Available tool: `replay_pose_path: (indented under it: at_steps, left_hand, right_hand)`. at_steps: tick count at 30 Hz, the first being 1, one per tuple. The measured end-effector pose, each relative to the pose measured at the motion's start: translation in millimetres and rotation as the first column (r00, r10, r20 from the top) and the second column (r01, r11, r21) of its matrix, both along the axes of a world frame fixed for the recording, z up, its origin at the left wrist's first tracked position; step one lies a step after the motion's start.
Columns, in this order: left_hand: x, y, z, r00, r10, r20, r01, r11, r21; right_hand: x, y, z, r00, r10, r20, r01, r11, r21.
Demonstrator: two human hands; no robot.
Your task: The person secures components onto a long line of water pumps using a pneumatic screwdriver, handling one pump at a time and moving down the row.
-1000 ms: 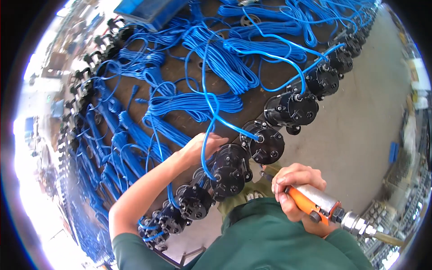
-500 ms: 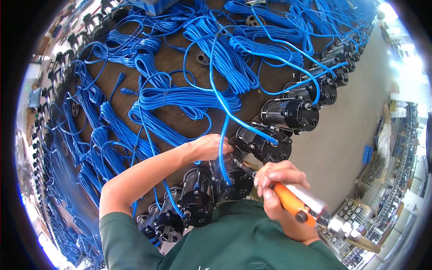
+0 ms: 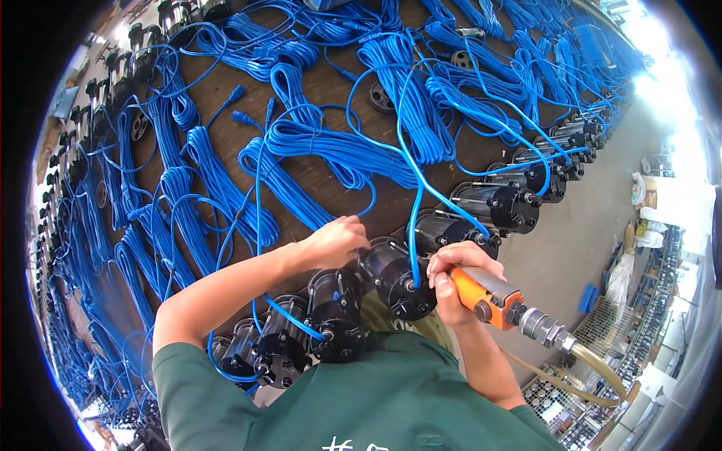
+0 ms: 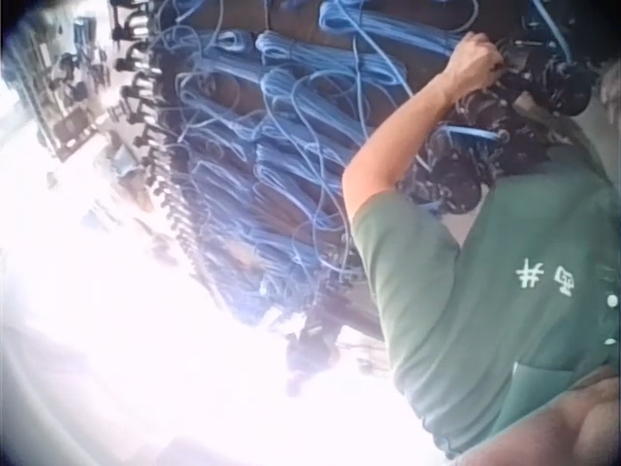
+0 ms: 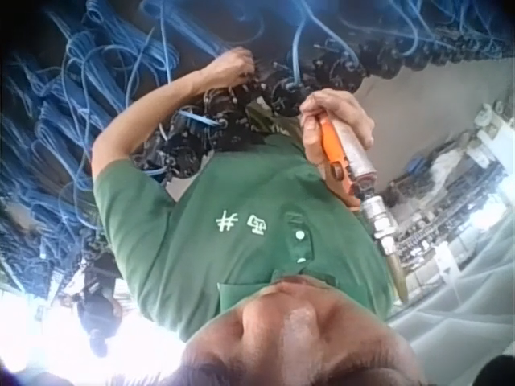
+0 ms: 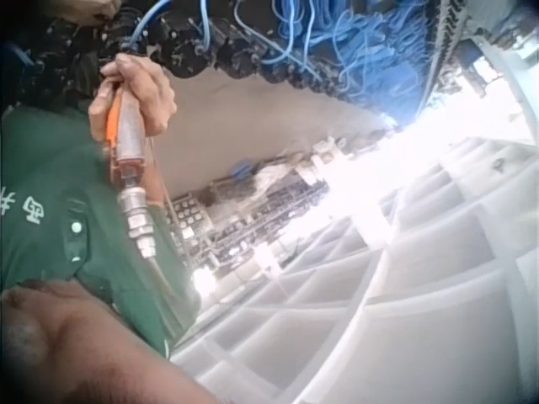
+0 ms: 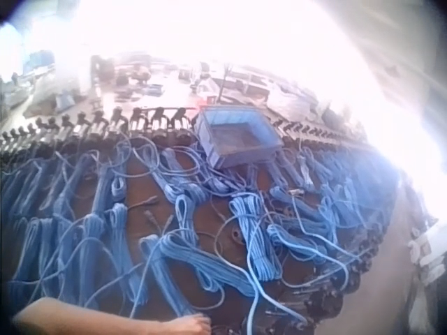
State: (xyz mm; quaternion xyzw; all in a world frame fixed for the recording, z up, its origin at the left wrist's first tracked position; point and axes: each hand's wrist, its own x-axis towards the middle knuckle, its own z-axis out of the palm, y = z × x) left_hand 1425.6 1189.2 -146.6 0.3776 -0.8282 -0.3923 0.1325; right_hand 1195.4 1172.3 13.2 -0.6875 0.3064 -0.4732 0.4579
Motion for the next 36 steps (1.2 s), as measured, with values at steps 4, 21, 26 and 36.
replay_pose_path:
  at_steps: [4,21,26,36]
  left_hand:
    - [-3.0,24.6,-9.5,0.994,-0.039,-0.099,0.017,0.978,-0.208]
    - [-10.6,35.7,-31.4,0.963,0.076,-0.258,-0.128,0.973,-0.191]
    - [-11.4,35.8,-29.2,0.978,0.085,-0.191,-0.115,0.981,-0.153]
    - [-5.4,29.0,-29.3,0.992,-0.034,-0.119,0.007,0.975,-0.224]
  right_hand:
    - [4.4,12.4,24.0,0.994,-0.092,-0.059,0.101,0.979,0.176]
    - [22.4,47.7,83.5,0.991,0.135,0.010,-0.132,0.979,-0.155]
    - [27.5,49.7,76.8,0.936,0.327,0.130,-0.320,0.945,-0.071]
    - [46.6,35.0,19.0,0.938,0.326,-0.118,-0.315,0.943,0.102]
